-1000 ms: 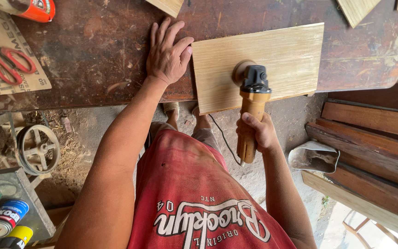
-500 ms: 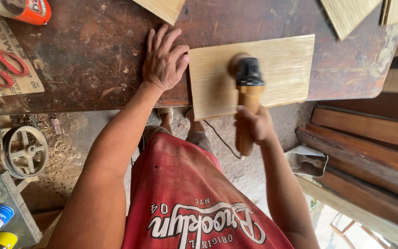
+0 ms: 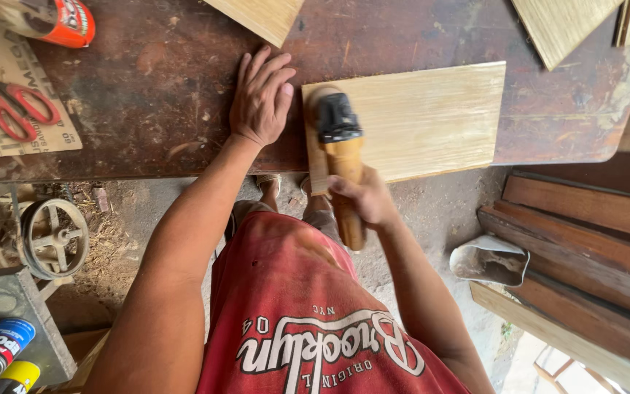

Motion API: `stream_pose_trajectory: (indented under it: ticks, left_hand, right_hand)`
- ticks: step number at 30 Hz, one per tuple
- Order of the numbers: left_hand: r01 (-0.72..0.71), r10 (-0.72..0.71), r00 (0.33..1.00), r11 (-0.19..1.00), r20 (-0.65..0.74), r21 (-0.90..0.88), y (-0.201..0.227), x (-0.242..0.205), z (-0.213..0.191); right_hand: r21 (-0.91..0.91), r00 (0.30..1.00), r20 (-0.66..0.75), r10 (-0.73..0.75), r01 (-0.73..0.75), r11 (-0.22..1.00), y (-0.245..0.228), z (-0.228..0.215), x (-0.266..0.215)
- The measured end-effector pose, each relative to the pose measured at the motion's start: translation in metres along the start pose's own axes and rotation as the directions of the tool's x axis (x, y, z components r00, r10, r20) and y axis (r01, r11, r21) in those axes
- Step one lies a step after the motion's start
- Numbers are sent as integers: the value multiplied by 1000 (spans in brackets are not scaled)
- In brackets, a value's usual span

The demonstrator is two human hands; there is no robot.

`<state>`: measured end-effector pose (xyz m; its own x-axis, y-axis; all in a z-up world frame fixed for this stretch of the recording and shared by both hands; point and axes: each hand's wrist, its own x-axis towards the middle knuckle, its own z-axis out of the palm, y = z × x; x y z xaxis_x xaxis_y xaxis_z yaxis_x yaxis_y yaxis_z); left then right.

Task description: The person uses a handheld electric sander to smooth the surface of a rectangular wooden board on a workbench. They hold the board with the left hand and move the sander across the surface in repeated passes, then flip the board to sand the other side.

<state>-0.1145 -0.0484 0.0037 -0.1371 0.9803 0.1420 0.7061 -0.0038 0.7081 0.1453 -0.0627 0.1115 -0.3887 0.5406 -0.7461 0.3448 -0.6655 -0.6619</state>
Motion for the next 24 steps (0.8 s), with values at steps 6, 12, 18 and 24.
stream_pose_trajectory:
  ticks: [6,12,18,24]
  left_hand:
    - [1,-8,994,998,109,69,6,3,-4]
    - [-82,-2,948,965,320,250,16,12,0]
    - [-52,-50,932,961,359,270,19,14,-1]
    - [-32,-75,928,960,366,278,23,12,-2]
  right_hand:
    - [96,995,-92,44,-35,995,-11,-18,-5]
    - [218,969,-238,63,-10,976,0,-97,-10]
    - [270,941,-333,65,29,962,8,-158,-11]
    - [376,917,-392,74,86,923,1,-205,-21]
